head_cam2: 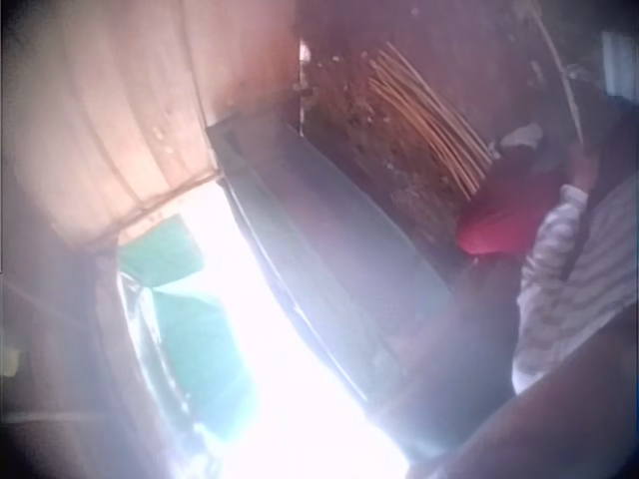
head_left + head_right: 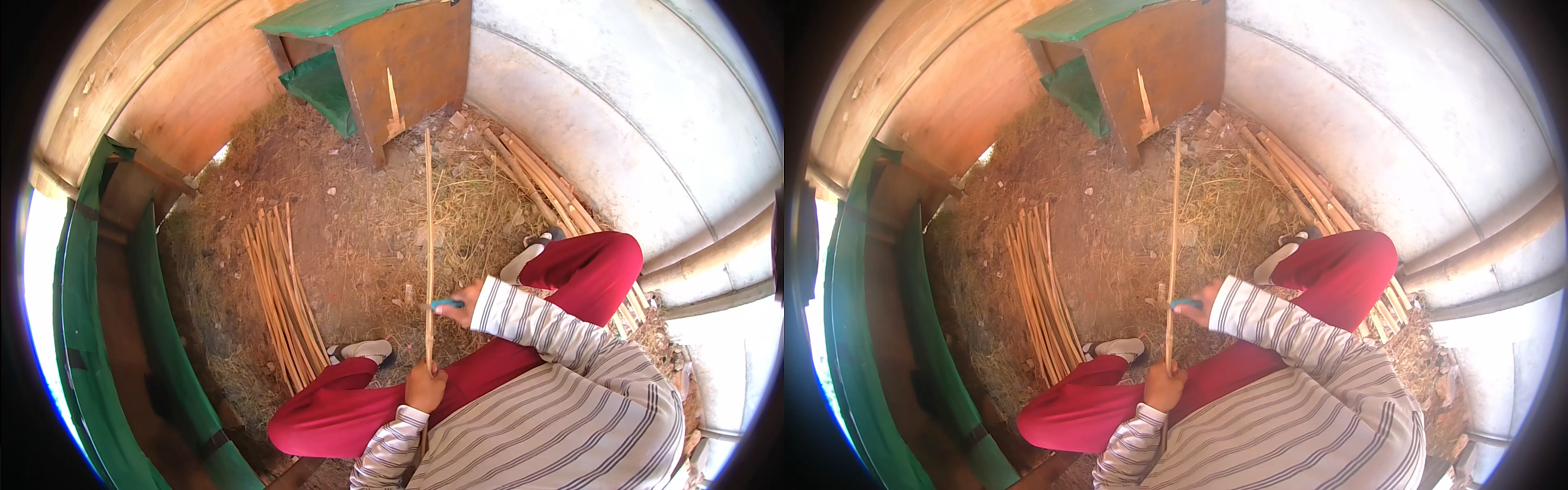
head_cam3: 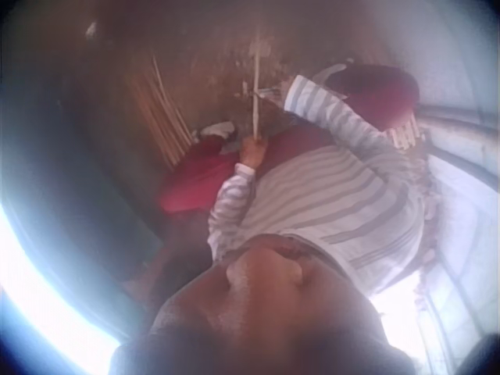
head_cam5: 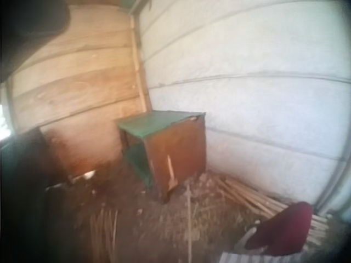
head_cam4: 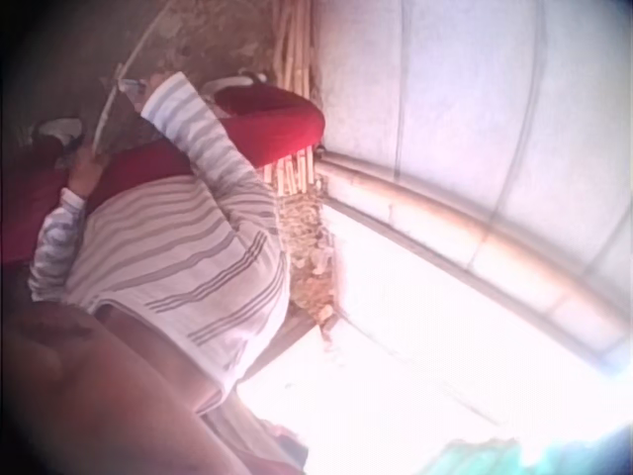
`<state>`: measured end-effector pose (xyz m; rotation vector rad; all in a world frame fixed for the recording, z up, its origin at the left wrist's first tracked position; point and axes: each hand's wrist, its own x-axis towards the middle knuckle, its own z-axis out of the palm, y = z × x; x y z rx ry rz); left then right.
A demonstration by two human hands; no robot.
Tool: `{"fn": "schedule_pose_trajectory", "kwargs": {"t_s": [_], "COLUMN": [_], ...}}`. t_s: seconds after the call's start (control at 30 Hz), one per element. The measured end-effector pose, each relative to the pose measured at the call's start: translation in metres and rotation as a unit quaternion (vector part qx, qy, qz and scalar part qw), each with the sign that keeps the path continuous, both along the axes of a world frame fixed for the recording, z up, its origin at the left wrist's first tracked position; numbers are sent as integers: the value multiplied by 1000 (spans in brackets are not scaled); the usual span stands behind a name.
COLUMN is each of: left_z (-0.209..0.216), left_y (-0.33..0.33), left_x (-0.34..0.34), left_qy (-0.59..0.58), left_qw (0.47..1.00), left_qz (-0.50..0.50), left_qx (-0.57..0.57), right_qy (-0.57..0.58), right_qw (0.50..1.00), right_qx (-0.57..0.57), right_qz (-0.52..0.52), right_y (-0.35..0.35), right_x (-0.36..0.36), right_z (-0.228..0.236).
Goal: The person sits on the ground and uses a small knife to shave thin strips off a long wooden stick. They hold the stick with their left hand and scrape the blade along its length with their right hand, creating wood shavings that fall to the floor.
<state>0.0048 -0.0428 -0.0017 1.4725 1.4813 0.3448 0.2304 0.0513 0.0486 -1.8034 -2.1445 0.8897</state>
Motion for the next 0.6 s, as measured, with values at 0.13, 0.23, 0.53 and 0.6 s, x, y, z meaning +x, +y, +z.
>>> {"fn": "schedule_pose_trajectory", "kwargs": {"t_s": [0.13, 0.23, 0.53, 0.6], "left_z": [-4, 7, 29, 33], "left_y": [-7, -7, -14, -22], "left_x": [-3, 2, -8, -13], "left_qy": [6, -5, -10, -16], "left_qw": [1000, 1000, 998, 998], "left_qz": [20, -13, -49, -55], "left_qx": [-12, -21, -39, -11], "right_qy": [-45, -81, -130, -155], "right_qw": [999, 989, 957, 962], "right_qx": [21, -82, -164, -133], "right_qz": [-22, -90, -202, -179], "right_y": [22, 57, 123, 136], "right_x": [5, 32, 76, 93], "right_z": [-15, -8, -18, -9]}}
